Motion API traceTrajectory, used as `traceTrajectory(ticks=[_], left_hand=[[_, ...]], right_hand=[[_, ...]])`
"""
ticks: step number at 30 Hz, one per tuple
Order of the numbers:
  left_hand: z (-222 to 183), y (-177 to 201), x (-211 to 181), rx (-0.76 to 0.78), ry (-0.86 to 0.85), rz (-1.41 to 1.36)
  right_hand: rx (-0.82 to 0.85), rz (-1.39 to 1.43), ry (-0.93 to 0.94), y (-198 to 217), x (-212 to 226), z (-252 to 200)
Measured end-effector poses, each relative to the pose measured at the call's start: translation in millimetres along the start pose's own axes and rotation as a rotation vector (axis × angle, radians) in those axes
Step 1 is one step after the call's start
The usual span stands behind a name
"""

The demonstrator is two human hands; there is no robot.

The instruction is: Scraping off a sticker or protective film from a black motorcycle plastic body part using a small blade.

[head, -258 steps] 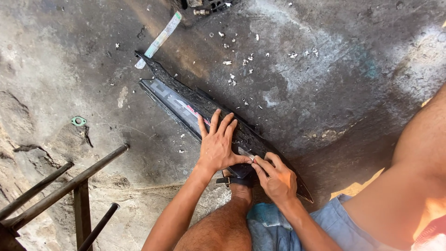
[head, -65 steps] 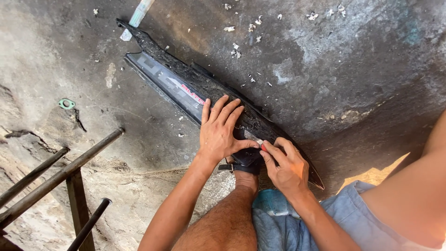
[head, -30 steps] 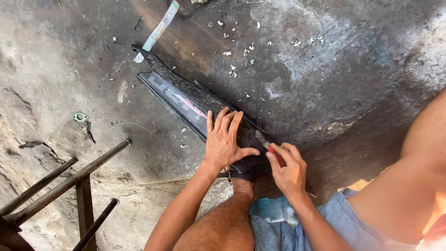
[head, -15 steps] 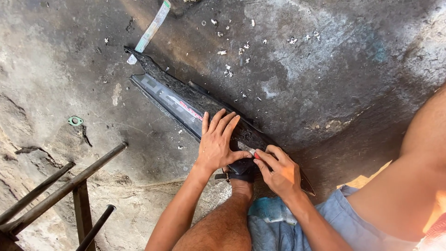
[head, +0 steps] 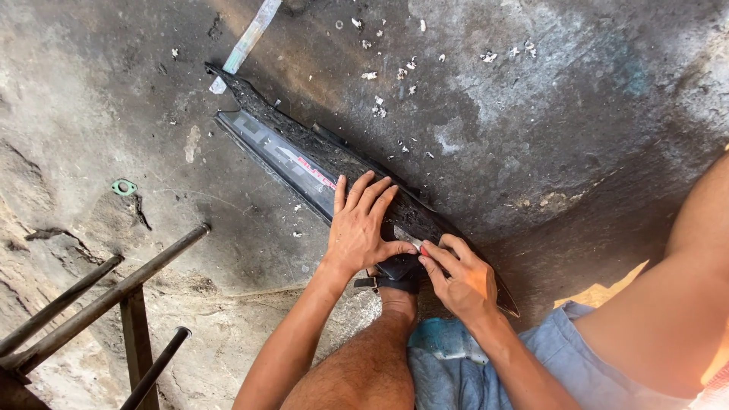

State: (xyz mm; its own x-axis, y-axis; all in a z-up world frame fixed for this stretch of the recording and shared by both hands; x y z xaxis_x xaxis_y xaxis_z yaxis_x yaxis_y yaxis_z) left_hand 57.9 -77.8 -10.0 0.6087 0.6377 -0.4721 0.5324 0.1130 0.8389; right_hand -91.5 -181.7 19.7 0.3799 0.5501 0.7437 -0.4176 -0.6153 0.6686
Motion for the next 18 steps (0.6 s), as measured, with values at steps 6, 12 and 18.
traceTrajectory(ticks=[6,12,18], left_hand=[[0,-1,1,0.004,0.007,-0.001],[-1,-3,3,-0.002,0.009,0.020],[-1,-3,5,-0.012,0.019,0.045]], right_hand=[[-0.018,0.002,0.013,-3,-4,-2],[-0.038,-0.045,0.018,-7,-6,-8],[-0.038,-0.073,-0.031,-13,-14,-20]])
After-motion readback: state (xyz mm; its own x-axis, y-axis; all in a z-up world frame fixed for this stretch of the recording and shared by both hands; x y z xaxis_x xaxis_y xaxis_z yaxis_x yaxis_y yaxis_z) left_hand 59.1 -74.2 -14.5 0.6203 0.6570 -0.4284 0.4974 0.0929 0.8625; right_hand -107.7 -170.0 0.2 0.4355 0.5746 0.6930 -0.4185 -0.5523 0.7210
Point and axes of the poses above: each hand's wrist, its own z-axis towards the middle knuckle, its own y-axis out of the back of the hand, x = y × z, the point moved 9 cm from there along z, towards the middle knuckle, and after that the axes turned 6 degrees about -x, right-handed, at the moved point
